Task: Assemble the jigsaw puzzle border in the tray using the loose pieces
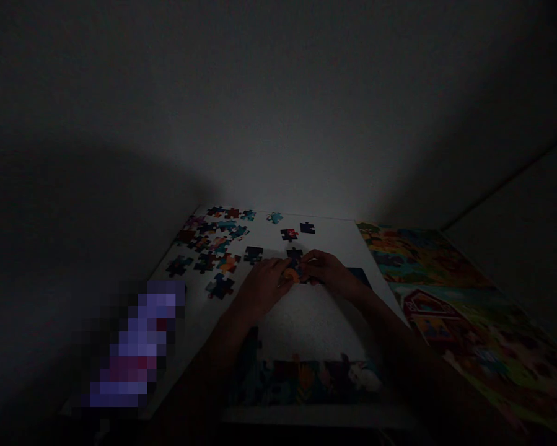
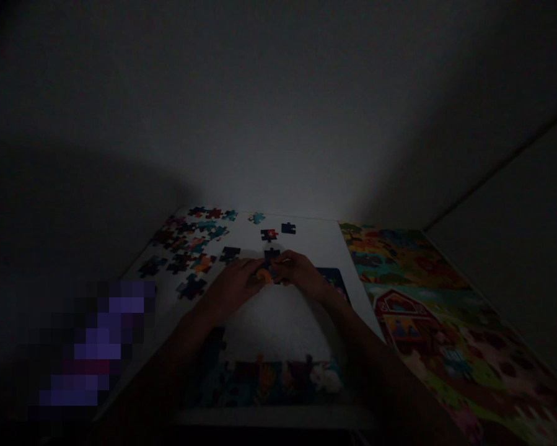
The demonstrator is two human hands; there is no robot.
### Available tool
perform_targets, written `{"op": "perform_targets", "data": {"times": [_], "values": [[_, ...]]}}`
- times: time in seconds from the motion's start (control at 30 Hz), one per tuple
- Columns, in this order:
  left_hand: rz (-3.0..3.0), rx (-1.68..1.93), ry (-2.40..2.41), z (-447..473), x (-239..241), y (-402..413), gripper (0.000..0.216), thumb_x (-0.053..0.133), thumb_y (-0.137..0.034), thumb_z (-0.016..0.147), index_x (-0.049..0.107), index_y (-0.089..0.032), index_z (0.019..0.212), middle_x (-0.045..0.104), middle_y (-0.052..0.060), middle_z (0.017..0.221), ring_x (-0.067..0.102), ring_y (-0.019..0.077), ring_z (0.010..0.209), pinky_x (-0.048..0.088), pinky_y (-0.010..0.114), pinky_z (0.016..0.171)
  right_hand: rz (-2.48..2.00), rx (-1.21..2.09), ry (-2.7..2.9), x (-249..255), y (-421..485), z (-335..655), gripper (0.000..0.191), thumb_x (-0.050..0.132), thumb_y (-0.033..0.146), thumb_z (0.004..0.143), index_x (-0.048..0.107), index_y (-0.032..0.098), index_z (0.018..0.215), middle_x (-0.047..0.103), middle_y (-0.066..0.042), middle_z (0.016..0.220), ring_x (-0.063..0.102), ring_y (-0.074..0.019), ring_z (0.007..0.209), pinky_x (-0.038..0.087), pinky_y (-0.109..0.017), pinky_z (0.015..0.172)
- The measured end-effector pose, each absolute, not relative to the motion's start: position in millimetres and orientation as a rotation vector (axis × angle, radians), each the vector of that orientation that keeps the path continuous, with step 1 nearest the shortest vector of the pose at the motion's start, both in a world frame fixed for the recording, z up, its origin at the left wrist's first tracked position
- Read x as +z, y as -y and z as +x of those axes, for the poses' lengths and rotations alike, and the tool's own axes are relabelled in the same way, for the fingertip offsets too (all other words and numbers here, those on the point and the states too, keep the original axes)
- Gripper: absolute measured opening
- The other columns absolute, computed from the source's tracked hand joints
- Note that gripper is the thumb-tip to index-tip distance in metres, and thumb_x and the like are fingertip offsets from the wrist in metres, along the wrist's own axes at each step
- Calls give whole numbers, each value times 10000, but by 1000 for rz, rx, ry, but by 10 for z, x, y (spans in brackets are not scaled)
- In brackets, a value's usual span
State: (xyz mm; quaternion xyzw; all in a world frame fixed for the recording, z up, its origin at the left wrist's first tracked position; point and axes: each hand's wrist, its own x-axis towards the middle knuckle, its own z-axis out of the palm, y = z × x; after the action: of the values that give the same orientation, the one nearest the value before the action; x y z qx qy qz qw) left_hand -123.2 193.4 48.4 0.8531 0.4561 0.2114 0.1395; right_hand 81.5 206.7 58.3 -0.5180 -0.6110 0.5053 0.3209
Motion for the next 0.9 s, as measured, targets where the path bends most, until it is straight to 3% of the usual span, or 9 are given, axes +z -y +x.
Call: {"op": "perform_targets", "data": {"times": [0.13,0.3,0.9], "values": [[2518,555,-1275,-1283,426,-2009,357,570,-192,895,598,-201,1250,639,57,1262,566,205,1180,410,366,1052,-1407,874,1863,467,-2115,961,150,590,328,835,636,194,884,668,-41,842,600,-165,721,466,-287,663],[2561,548,-1218,-1348,388,-2080,376,562,-162,891,611,-243,1255,619,40,1306,543,201,1211,399,390,1066,-1371,649,2076,368,-2172,1002,125,617,152,783,692,190,875,669,-67,917,606,-210,897,463,-338,824],[2637,543,-1045,-1337,368,-2083,353,532,-189,928,601,-209,1274,599,80,1317,516,223,1229,401,421,1071,-1278,556,2136,272,-2226,1035,140,630,120,789,695,199,884,656,-39,926,588,-195,925,426,-354,865]]}}
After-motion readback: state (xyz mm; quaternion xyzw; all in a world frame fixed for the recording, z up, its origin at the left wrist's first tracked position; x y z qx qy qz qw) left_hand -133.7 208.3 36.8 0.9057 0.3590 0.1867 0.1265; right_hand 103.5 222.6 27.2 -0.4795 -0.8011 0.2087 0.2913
